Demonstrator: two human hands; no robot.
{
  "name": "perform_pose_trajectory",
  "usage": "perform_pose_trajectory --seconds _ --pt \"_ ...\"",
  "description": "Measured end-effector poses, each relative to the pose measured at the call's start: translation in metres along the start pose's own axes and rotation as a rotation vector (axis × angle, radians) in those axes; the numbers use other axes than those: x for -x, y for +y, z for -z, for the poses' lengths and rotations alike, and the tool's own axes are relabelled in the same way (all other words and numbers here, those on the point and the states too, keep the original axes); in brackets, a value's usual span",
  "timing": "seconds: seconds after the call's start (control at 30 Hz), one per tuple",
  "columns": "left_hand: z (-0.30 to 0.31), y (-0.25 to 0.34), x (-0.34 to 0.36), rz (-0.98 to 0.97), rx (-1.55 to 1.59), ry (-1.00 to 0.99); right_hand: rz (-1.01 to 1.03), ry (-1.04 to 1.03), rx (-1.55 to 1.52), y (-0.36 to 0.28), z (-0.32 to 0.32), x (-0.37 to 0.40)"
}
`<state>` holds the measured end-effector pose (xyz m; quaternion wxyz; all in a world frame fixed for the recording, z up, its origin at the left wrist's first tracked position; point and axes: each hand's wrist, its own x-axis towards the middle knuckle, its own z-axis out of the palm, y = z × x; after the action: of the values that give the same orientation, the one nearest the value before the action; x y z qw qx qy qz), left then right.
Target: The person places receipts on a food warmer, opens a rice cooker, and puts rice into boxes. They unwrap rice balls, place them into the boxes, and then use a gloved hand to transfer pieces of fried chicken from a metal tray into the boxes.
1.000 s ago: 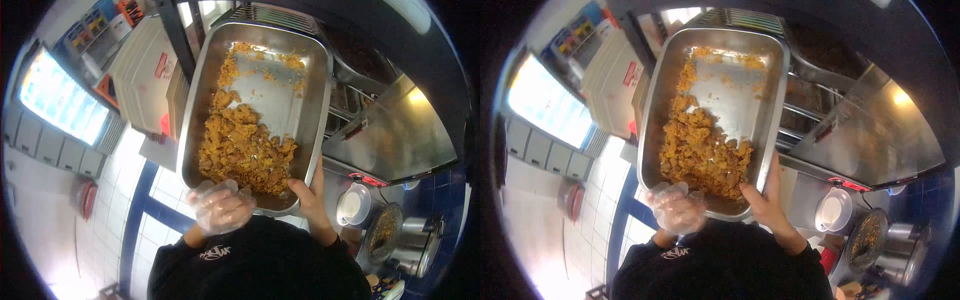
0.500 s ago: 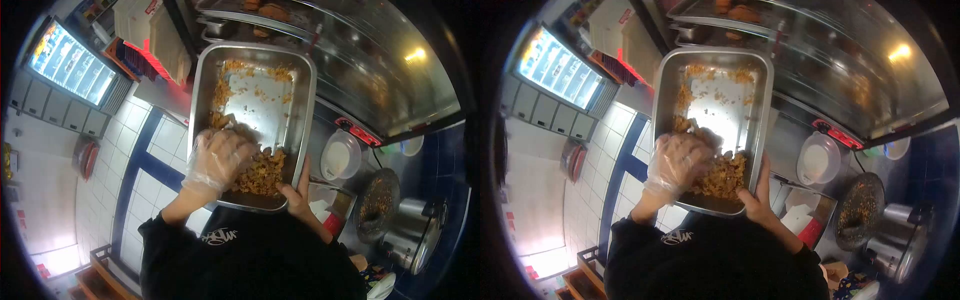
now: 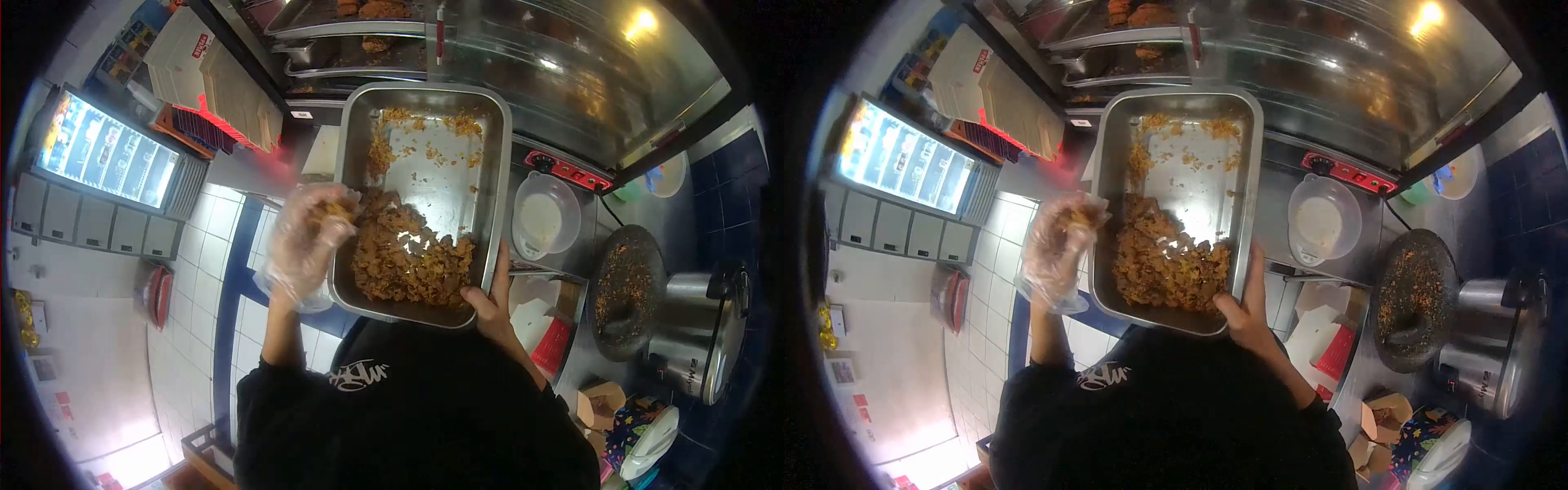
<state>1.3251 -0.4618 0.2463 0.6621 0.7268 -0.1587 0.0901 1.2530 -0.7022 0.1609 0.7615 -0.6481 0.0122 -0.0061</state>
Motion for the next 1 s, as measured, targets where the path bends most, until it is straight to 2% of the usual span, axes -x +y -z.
perform_pose_trajectory --seconds 0.07,0.13,0.37,0.43,0.53,0.6,0.67,0.7,0.87,0.9,0.97,1.0 --pt "0.003 -0.017 -0.001 0.009 0.038 0.059 0.005 0.013 -0.001 0.002 0.002 0.001" --pt "-0.004 -0.017 -0.004 0.013 0.335 0.007 0.016 -0.017 -0.017 0.003 0.005 0.001" --pt "-0.011 -0.041 -0.001 0.021 0.429 0.003 -0.025 0.019 -0.076 0.006 0.007 0.006" --pt "-0.019 -0.044 0.002 0.096 0.488 0.051 0.001 -0.013 0.002 0.015 0.013 0.006" --pt "-0.025 -0.053 0.002 0.160 0.475 -0.007 0.029 0.005 0.027 0.025 0.015 0.007" --pt "-0.034 -0.063 0.000 0.172 0.502 -0.059 0.003 0.017 -0.061 0.032 0.018 0.010" --pt "-0.043 -0.066 0.000 0.215 0.514 -0.046 0.035 -0.066 -0.105 0.032 0.021 0.010" --pt "-0.045 -0.066 -0.002 0.217 0.515 -0.059 0.026 -0.042 -0.105 0.030 0.019 0.010" --pt "-0.063 -0.051 -0.003 0.431 0.602 -0.085 -0.006 0.012 -0.145 0.034 0.022 0.015" --pt "-0.063 -0.052 -0.004 0.431 0.596 -0.085 -0.003 0.018 -0.151 0.034 0.023 0.015" --pt "-0.056 -0.059 -0.005 0.394 0.580 -0.225 0.004 0.013 -0.176 0.034 0.023 0.014" --pt "-0.053 -0.063 -0.005 0.393 0.570 -0.215 0.008 0.016 -0.193 0.035 0.023 0.014"
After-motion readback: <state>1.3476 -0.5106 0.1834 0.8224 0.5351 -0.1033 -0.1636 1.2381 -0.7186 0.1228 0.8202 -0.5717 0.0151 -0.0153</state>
